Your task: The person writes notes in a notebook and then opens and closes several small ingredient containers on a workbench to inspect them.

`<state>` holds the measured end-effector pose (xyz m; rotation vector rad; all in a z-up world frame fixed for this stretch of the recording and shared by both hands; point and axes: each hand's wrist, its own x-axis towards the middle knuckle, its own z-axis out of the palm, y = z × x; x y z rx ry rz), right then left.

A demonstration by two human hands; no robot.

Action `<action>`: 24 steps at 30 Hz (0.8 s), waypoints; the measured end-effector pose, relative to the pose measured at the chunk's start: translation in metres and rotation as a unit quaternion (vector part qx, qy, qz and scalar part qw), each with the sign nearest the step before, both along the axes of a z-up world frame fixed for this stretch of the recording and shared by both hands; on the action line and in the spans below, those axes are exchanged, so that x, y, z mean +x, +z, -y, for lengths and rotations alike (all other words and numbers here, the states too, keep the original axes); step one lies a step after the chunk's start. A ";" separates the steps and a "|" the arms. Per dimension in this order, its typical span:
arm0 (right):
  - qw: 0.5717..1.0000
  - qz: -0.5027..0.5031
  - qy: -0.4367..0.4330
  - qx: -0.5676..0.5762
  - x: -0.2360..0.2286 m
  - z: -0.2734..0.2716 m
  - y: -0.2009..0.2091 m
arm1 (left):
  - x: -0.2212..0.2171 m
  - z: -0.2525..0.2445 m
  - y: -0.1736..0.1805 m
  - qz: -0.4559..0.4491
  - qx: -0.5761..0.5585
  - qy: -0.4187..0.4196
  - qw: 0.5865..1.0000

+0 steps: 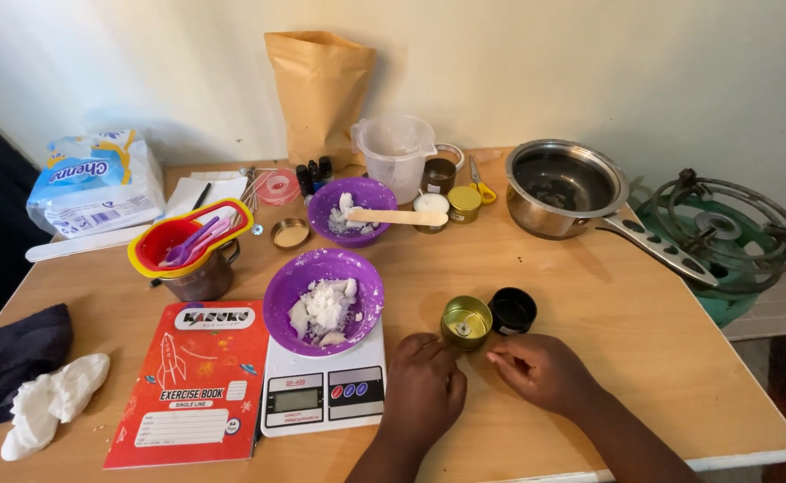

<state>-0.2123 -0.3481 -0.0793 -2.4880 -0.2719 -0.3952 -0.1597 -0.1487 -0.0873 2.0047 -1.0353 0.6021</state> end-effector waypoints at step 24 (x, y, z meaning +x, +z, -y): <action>0.966 -0.089 -0.240 0.046 0.021 0.011 0.000 | -0.010 0.002 -0.013 -0.054 0.184 0.107 0.976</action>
